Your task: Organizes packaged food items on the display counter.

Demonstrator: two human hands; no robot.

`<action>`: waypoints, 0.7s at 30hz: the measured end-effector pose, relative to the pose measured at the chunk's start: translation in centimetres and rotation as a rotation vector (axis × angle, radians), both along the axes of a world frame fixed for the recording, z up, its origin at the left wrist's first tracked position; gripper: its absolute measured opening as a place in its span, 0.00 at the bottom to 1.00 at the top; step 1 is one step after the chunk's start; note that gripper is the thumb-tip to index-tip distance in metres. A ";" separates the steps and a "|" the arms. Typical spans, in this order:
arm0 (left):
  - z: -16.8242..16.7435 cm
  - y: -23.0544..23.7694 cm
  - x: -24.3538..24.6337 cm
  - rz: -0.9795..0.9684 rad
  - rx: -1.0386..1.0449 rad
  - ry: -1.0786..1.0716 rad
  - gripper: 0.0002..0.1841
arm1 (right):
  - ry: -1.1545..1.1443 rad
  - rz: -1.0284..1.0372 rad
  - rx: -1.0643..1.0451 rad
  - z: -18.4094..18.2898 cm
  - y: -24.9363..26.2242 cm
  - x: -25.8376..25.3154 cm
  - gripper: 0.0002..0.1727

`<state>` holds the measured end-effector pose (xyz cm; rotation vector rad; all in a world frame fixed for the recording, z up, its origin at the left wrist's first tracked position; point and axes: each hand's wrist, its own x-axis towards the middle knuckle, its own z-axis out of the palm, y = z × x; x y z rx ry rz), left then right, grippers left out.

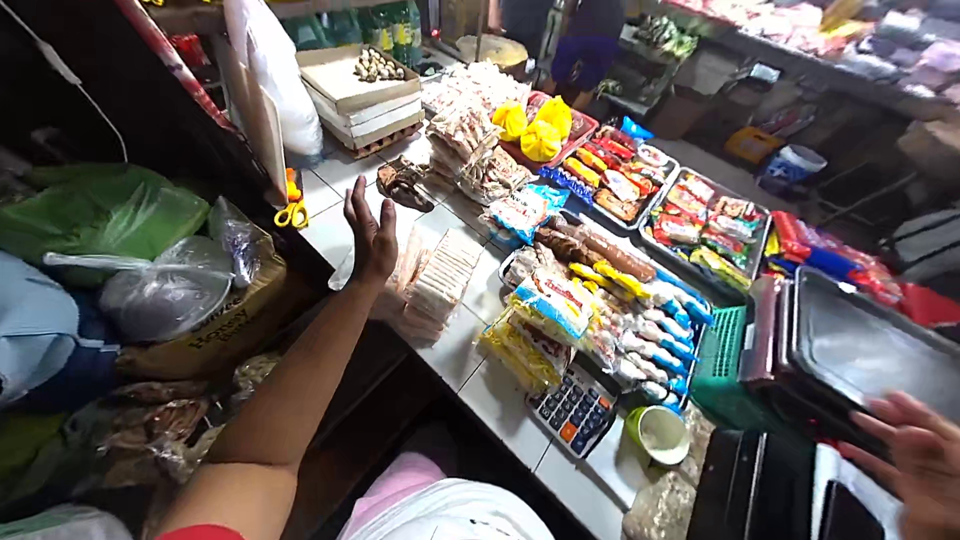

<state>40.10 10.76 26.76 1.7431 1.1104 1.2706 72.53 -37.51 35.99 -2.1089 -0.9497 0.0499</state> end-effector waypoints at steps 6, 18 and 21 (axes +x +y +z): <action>0.8 8.6 7.2 -0.102 -0.544 -0.245 0.49 | 0.444 0.180 0.010 -3.2 20.1 2.9 0.41; -7.2 33.0 18.4 -0.053 -0.796 -0.227 0.63 | 1.104 0.178 0.184 -13.5 63.8 3.6 0.27; -8.8 38.1 19.7 -0.167 -0.567 -0.064 0.58 | 1.191 0.022 0.279 -15.7 71.1 3.6 0.28</action>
